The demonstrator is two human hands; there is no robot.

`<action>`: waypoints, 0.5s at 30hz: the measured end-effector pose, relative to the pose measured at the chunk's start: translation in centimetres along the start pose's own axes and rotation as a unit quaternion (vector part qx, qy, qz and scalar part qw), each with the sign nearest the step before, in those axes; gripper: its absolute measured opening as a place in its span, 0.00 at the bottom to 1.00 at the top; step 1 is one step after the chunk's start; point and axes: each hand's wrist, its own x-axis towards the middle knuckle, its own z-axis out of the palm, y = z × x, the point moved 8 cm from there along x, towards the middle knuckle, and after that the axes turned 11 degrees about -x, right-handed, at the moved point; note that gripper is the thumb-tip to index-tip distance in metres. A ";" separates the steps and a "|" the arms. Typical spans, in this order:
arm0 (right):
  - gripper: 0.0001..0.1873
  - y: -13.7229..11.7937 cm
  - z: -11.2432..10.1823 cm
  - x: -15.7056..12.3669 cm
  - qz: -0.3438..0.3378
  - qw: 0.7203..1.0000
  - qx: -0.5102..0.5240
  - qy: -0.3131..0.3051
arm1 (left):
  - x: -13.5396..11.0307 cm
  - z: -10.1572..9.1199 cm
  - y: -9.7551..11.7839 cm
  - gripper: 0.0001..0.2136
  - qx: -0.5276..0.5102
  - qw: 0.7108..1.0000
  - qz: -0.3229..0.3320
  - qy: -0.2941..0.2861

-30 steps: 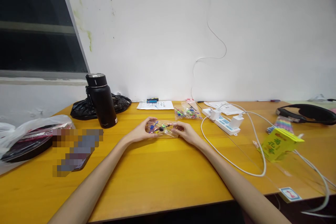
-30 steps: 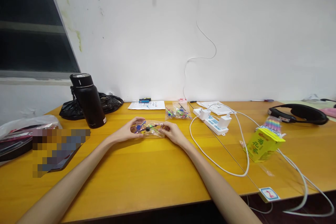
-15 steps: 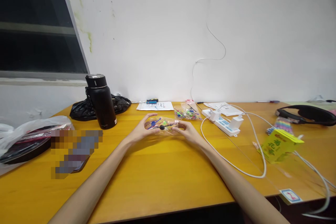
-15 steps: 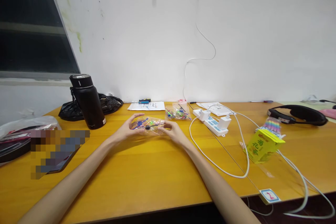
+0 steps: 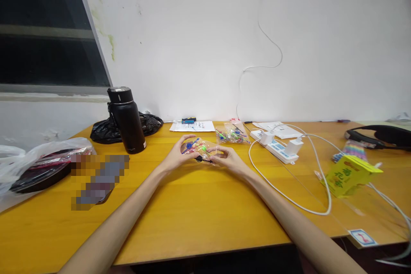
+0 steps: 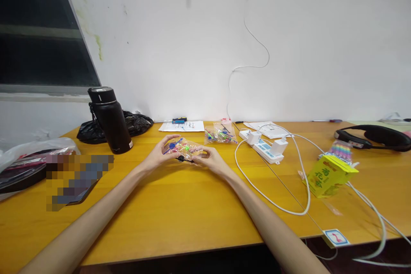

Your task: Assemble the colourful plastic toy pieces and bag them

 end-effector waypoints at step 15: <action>0.23 -1.2 -0.8 0.4 -0.050 0.994 -0.060 0.071 | 0.0 0.8 -0.5 0.34 -0.030 1.000 0.007 -0.006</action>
